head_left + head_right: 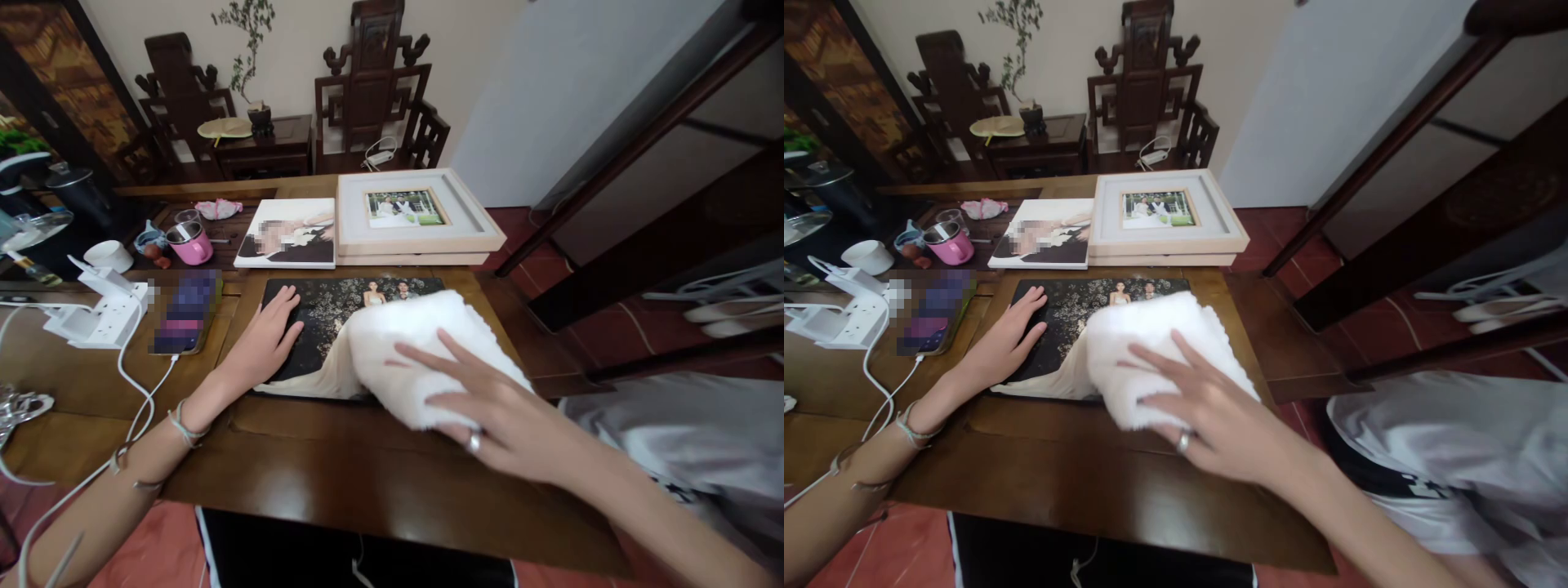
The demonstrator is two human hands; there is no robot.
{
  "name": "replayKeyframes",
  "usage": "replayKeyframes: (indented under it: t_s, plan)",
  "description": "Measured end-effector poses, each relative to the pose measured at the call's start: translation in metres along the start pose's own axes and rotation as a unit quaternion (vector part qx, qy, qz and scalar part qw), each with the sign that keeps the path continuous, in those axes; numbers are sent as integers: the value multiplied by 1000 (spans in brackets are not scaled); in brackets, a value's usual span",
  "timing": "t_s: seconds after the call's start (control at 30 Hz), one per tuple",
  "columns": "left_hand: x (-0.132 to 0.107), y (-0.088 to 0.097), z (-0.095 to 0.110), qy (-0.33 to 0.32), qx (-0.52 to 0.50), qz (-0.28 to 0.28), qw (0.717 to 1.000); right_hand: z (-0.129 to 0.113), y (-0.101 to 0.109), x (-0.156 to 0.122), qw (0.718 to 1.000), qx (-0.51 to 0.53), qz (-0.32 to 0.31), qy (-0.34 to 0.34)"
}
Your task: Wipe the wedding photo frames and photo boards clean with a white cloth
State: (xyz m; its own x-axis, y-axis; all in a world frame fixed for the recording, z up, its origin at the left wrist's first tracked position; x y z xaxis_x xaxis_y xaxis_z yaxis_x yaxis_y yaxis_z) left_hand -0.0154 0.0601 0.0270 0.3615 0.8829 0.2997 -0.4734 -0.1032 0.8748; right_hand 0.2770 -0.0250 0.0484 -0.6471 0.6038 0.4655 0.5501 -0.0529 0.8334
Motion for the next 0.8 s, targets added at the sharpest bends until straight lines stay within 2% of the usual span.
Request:
replayKeyframes:
  t_s: [0.2,0.3,0.4,0.57,0.63,0.7,0.8]
  plan:
    - [0,1,0,-1,-9,2,1000,70,-1,37,993,-67,27,-97]
    - [0,0,0,-2,-9,5,1000,79,-5,42,989,-88,44,-107]
    - [0,-1,0,-1,-7,4,1000,56,-10,34,991,-93,44,-81]
    - [0,-1,0,1,-3,4,1000,-21,-17,3,999,-32,15,-27]
    - [1,-1,0,0,-4,4,1000,-43,-19,-5,1000,6,14,-3]
    - [1,-1,-1,0,-8,3,1000,-52,-19,-7,999,33,8,10]
    - [1,-1,-2,-1,-11,-2,1000,-41,-16,3,999,32,-19,-2]
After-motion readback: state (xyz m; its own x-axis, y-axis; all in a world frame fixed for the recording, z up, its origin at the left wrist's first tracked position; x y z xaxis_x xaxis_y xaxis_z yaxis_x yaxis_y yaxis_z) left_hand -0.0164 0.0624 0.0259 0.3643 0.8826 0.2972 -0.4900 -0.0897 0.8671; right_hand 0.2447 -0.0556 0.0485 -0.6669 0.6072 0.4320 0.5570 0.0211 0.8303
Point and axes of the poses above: each hand's wrist, its own x-axis towards the middle knuckle, its own y-axis out of the back of the hand, z = x × y, the point moved 1 cm from there along x, towards the middle knuckle, and after that the axes turned 12 degrees about z, right-handed, at the moved point
